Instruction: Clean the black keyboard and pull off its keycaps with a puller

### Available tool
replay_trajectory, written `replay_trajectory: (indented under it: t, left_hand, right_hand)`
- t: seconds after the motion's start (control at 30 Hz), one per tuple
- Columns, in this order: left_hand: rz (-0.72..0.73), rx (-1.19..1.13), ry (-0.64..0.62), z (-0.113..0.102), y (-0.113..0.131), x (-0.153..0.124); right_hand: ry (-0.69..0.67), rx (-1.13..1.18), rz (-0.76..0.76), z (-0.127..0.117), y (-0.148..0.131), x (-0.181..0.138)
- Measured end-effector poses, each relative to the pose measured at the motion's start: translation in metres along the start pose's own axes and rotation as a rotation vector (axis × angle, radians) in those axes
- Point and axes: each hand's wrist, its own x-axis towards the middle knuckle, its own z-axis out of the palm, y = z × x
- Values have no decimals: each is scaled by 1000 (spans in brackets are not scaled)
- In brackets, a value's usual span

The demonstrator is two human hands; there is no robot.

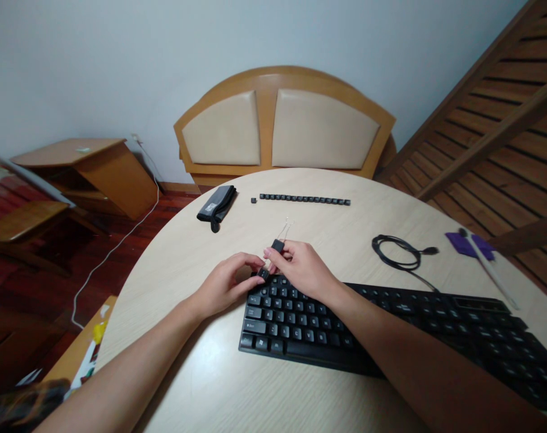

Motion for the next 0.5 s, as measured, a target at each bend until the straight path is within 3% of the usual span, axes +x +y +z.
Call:
replay_trajectory:
  t: [0.5]
  left_hand:
    - [108,76,-39,-3,3,4]
  right_hand:
    - [3,54,18,1,1,1]
